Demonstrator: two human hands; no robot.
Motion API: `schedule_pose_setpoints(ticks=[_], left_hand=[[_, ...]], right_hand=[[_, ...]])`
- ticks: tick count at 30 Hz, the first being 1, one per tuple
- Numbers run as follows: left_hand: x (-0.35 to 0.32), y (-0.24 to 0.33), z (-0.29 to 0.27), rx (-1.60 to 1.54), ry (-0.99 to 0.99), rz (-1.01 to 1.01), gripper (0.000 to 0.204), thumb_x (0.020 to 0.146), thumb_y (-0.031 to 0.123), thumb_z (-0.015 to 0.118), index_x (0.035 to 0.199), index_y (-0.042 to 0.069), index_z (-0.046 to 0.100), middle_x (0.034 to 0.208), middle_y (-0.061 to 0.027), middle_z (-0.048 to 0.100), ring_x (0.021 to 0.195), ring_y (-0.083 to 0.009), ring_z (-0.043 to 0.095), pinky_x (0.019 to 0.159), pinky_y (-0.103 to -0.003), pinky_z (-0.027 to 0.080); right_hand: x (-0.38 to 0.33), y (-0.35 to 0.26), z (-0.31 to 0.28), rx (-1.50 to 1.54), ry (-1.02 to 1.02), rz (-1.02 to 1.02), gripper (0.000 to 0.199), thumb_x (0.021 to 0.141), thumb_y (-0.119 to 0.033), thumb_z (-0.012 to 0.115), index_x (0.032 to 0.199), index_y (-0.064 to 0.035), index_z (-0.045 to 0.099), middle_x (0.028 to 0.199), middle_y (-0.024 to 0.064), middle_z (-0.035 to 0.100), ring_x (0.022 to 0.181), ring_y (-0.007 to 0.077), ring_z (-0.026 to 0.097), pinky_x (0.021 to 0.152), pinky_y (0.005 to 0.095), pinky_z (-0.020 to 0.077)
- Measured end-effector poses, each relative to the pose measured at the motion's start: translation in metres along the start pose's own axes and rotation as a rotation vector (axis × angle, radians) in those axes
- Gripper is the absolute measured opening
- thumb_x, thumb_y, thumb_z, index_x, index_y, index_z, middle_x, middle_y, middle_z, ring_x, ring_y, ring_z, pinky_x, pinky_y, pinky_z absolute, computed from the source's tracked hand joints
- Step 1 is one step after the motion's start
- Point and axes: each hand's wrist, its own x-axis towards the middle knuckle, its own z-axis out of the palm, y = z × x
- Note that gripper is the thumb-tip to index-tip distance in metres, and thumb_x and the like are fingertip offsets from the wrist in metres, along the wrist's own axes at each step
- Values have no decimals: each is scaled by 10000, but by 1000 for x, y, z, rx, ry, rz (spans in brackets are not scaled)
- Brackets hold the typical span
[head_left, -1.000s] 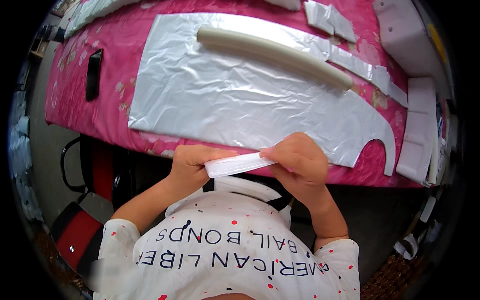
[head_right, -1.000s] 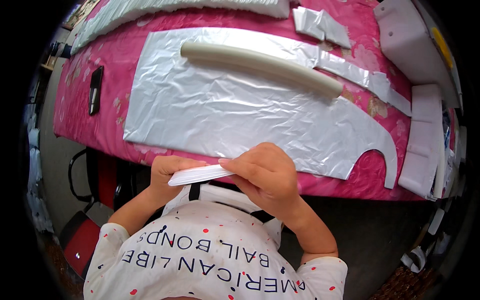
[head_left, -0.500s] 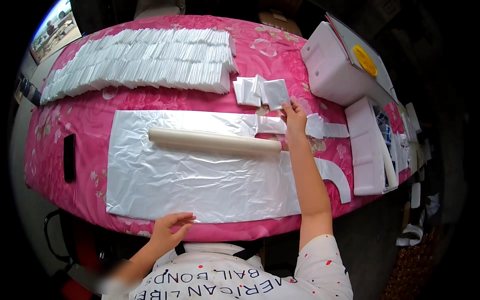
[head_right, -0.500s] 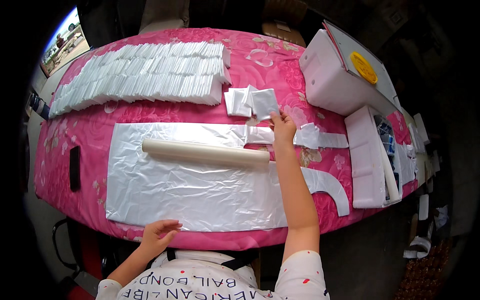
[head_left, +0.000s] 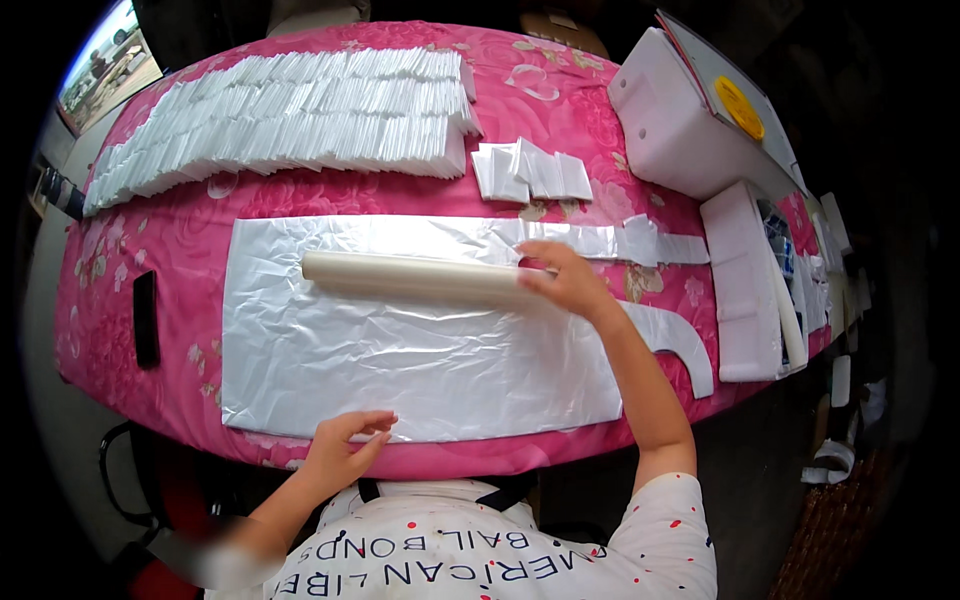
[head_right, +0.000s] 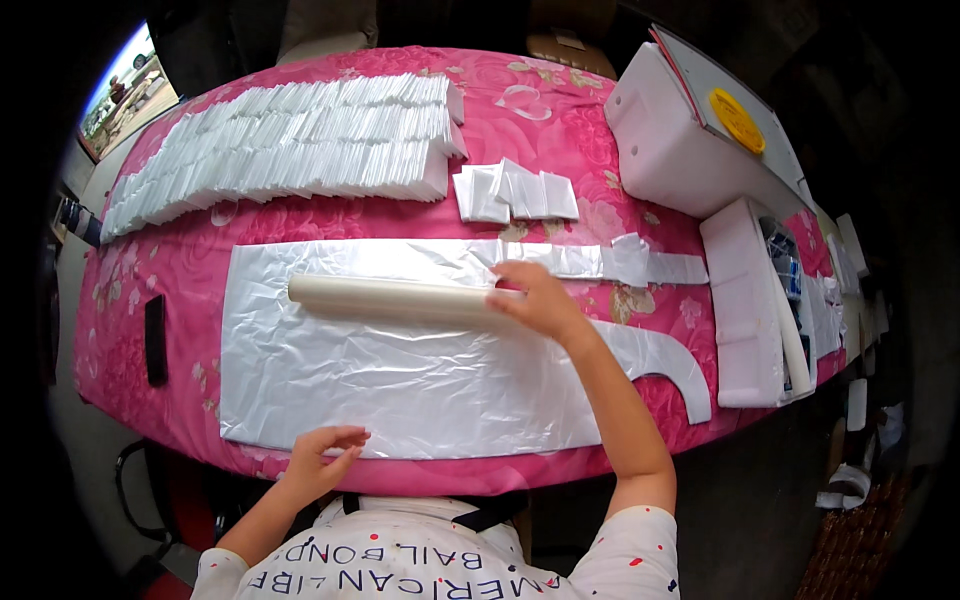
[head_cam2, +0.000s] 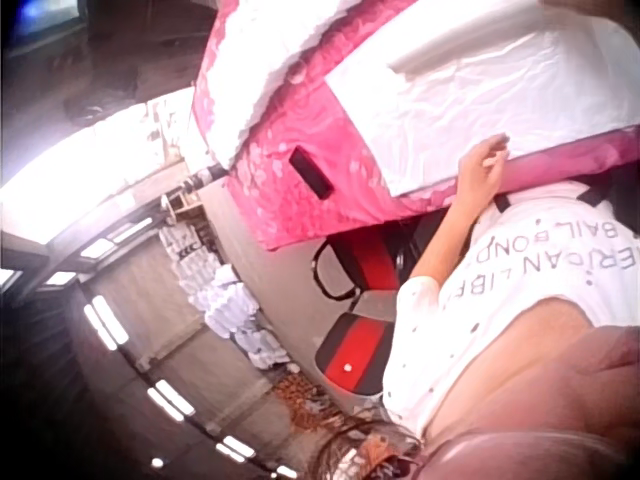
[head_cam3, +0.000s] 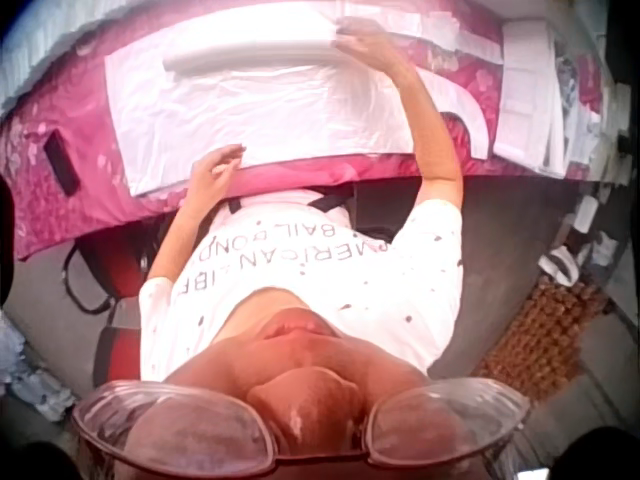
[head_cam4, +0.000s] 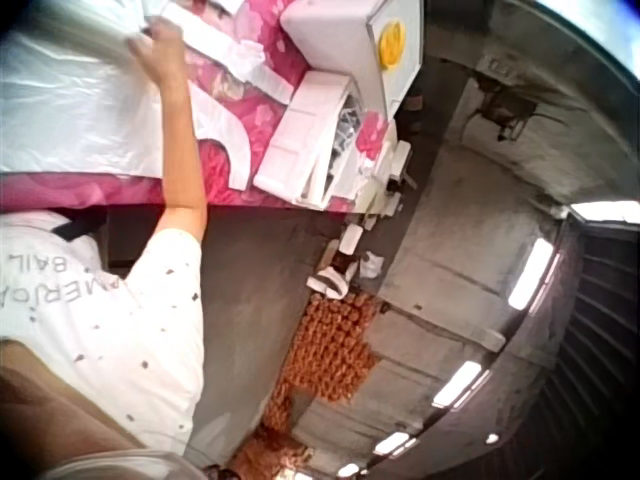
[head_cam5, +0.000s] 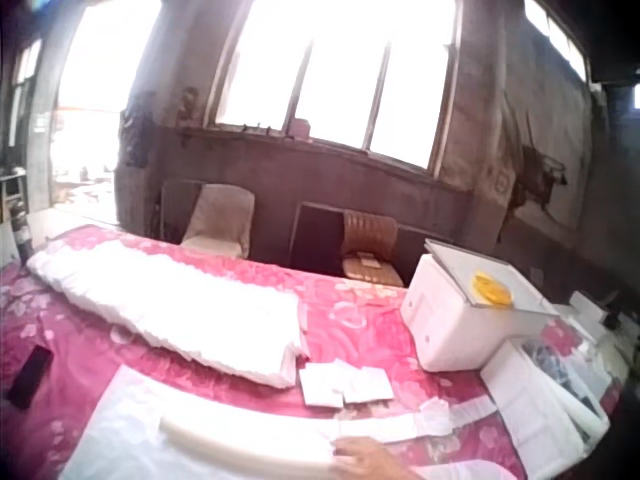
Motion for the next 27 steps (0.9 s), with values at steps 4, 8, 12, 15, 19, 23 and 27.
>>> schedule_pose_setpoints(ticks=[4, 8, 12, 15, 19, 23, 27], left_hand=[[22, 3, 4, 182, -74, 100, 349, 782, 84, 645, 1116, 6, 578, 1085, -143, 618, 964, -239, 608, 836, -334, 476], [43, 9, 27, 461, 28, 317, 607, 780, 178, 667, 1304, 16, 408, 1377, -233, 346, 1244, -362, 382, 989, -404, 354], [62, 3, 58, 497, -44, 355, 792, 790, 285, 656, 1403, 29, 224, 1429, -340, 25, 1339, -485, 42, 1074, -471, 179], [74, 5, 81, 643, -31, 440, 793, 788, 320, 646, 1398, 20, 236, 1433, -334, 29, 1335, -493, 39, 1076, -472, 176], [90, 16, 103, 680, -105, 484, 749, 800, 325, 607, 1391, 23, 261, 1450, -308, 13, 1338, -492, 26, 1079, -495, 152], [96, 24, 120, 728, -172, 567, 680, 792, 380, 582, 1324, 7, 381, 1451, -288, 94, 1344, -475, 56, 1079, -492, 169], [95, 33, 128, 728, -203, 595, 639, 779, 373, 586, 1283, 10, 437, 1450, -269, 141, 1351, -450, 84, 1080, -478, 185]], right_hand=[[-60, -30, 9, -167, -72, -52, 493, 732, -237, 696, 1171, -64, 552, 1015, 145, 589, 945, 319, 537, 837, 381, 440], [-119, -73, 29, -138, -102, 147, 483, 744, -250, 684, 1144, -13, 553, 1003, 163, 575, 912, 327, 531, 816, 396, 441], [-154, -98, 47, 90, -94, 108, 472, 793, -234, 626, 1182, 13, 524, 1138, 194, 539, 1062, 343, 495, 923, 400, 397], [-164, -81, 55, -57, -29, -26, 436, 836, -195, 561, 1216, 11, 508, 1255, 193, 488, 1182, 345, 436, 1004, 410, 336], [-168, -10, 24, -292, 67, 13, 401, 863, -160, 492, 1228, 5, 501, 1337, 183, 429, 1256, 345, 376, 1051, 414, 288], [-200, 80, -39, -443, 277, 300, 387, 890, -156, 434, 1224, 29, 495, 1294, 205, 468, 1219, 350, 419, 1047, 399, 296], [-254, 136, -79, -714, 474, 553, 308, 872, -100, 465, 1114, 67, 555, 1198, 227, 537, 1142, 344, 494, 995, 379, 369]])
